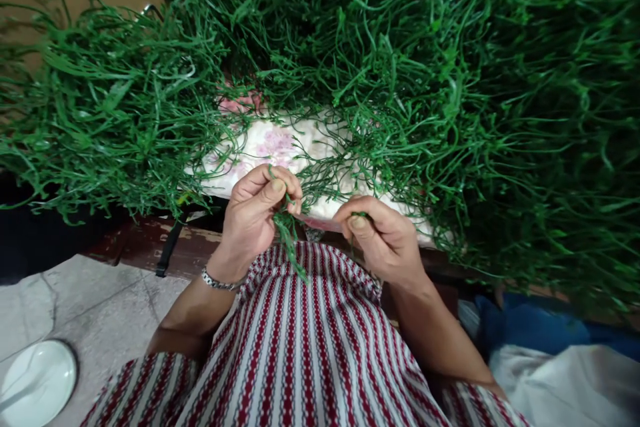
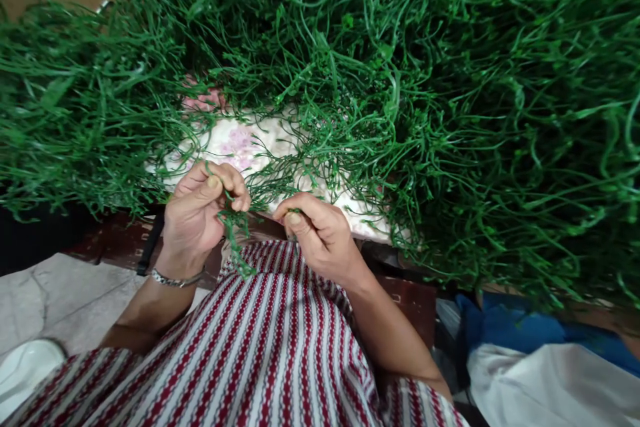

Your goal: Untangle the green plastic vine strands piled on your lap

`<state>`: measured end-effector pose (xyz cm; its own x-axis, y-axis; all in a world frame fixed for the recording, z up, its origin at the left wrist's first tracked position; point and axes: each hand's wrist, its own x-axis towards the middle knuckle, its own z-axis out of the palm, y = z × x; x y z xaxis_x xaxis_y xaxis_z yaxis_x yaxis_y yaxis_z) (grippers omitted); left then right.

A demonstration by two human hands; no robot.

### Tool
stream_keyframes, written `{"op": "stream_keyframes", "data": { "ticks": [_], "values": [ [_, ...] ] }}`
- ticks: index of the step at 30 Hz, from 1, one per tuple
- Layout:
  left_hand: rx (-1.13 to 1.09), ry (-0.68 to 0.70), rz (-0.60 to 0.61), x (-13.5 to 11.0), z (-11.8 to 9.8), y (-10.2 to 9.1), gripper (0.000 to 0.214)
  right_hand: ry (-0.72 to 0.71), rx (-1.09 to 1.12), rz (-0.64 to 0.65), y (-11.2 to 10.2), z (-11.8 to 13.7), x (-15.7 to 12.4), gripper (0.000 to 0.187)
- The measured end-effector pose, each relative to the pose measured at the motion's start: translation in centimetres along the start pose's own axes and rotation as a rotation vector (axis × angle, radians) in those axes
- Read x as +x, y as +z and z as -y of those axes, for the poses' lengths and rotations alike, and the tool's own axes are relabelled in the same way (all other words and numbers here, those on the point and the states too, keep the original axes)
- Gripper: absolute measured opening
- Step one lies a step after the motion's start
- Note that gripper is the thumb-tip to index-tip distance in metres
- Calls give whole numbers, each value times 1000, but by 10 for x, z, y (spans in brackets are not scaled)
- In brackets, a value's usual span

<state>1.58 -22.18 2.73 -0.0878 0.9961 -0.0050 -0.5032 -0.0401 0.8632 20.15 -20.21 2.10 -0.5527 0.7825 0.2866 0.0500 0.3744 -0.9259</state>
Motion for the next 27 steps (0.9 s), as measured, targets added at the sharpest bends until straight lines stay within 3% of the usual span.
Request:
{"op": "stream_keyframes", "data": {
  "ticks": [4,8,11,14,17,20,24,27],
  "values": [
    [52,101,-47,1,2,16,13,58,-113,11,10,15,5,14],
    [101,140,32,5,6,29,11,21,-297,57,16,20,7,13],
    [163,85,147,7,8,31,8,-30,-344,-6,9,17,3,6],
    [300,63,151,6,6,29,23,-71,-321,-90,-4,14,-3,4],
    [600,164,159,1,0,27,21,-102,-282,-129,-14,13,-8,6],
    [869,256,310,-1,-5,30,8,-117,-257,-180,-17,12,-11,5],
    [875,382,303,-4,-3,35,3,-95,-310,-202,-15,9,-14,4],
    [917,399,278,-8,0,37,5,-80,-410,-239,-13,8,-17,4]
  ]
}}
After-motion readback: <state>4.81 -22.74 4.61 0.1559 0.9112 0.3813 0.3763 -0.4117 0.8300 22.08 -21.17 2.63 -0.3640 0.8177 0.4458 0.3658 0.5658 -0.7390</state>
